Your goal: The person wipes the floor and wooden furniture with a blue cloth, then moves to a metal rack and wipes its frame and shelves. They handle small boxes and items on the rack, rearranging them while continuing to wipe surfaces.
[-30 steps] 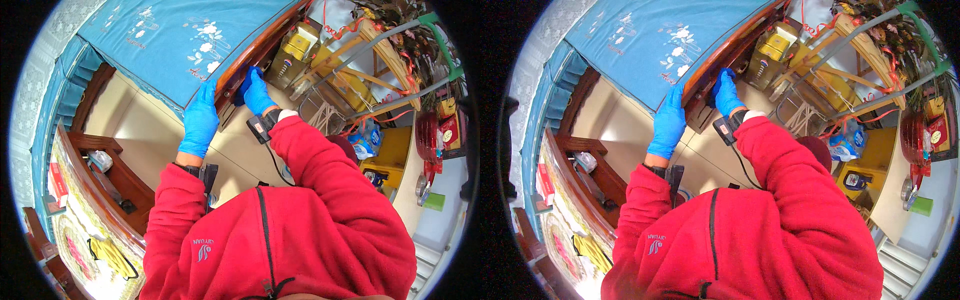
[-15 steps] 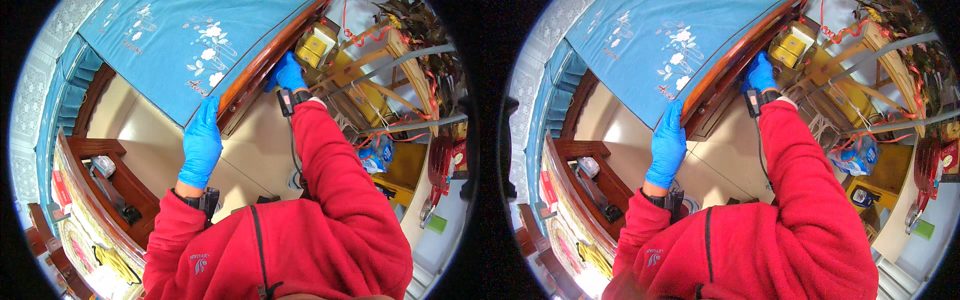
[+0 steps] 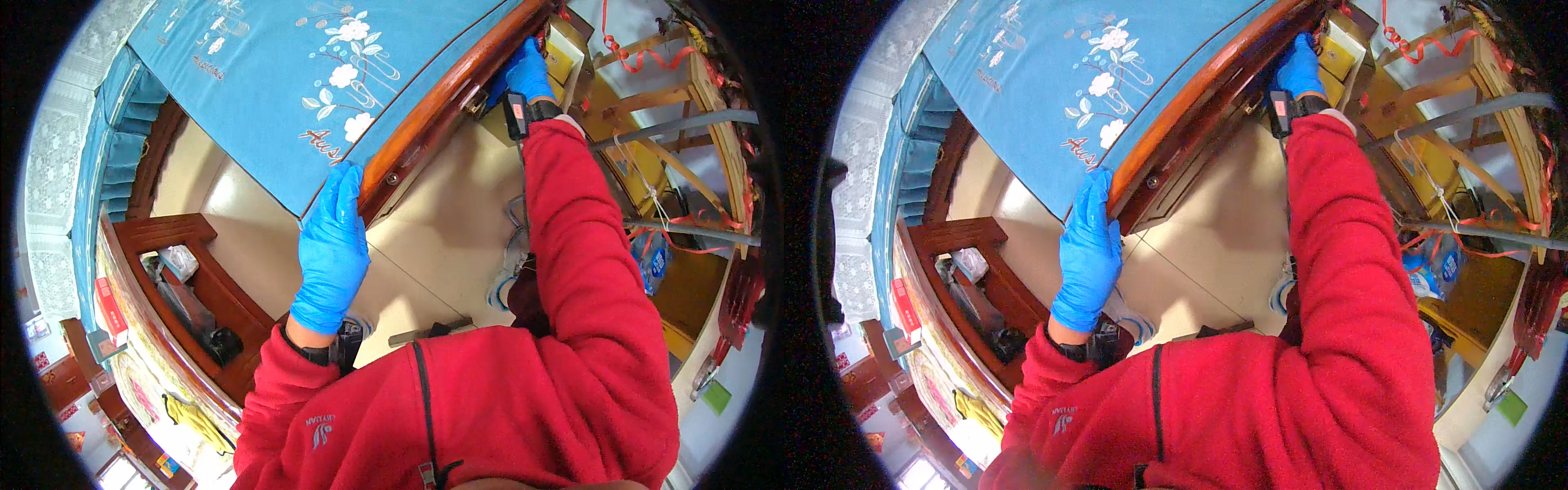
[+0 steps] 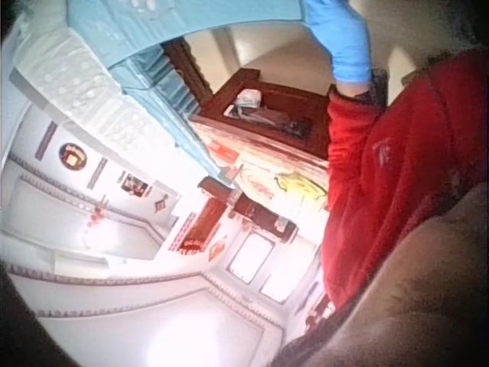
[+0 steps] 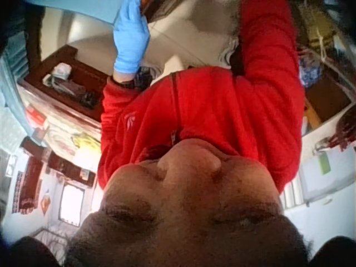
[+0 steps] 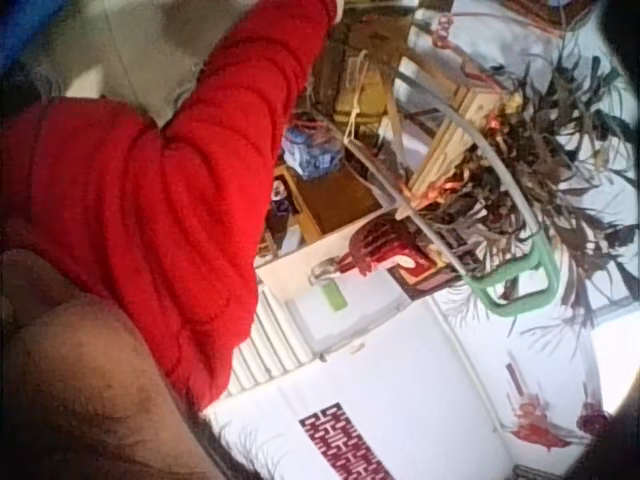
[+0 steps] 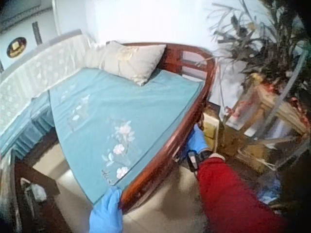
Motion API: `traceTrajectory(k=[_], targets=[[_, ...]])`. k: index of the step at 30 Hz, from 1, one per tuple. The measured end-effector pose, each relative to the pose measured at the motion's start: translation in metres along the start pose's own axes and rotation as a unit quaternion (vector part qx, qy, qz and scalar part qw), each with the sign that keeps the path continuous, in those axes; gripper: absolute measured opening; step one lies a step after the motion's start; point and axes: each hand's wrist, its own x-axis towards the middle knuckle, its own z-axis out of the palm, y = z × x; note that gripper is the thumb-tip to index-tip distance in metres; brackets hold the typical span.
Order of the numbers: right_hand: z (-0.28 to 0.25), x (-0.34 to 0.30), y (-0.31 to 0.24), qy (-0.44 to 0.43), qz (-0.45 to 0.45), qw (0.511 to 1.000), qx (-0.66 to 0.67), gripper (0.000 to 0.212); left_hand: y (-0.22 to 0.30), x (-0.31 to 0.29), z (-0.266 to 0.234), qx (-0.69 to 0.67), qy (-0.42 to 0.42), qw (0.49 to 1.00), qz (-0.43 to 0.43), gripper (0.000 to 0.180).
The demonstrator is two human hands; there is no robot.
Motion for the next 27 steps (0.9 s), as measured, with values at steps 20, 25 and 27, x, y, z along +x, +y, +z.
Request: traceTrajectory(k=[20,25,27], targets=[[0.106,-0.280,0.193,0.038,0.155,0.986,-0.042,0.034,-0.019,-0.013,-0.004,-0.050,0.060,0.990,0.121,0.070],[0.120,-0.324,0.237,0.068,0.150,0.974,-0.153,0.011,-0.012,-0.027,-0.021,-0.073,0.014,0.995,0.062,0.072],[0.118,-0.323,0.248,0.077,0.172,0.966,-0.177,0.010,-0.010,-0.031,-0.024,-0.071,-0.001,0.997,0.034,0.071]])
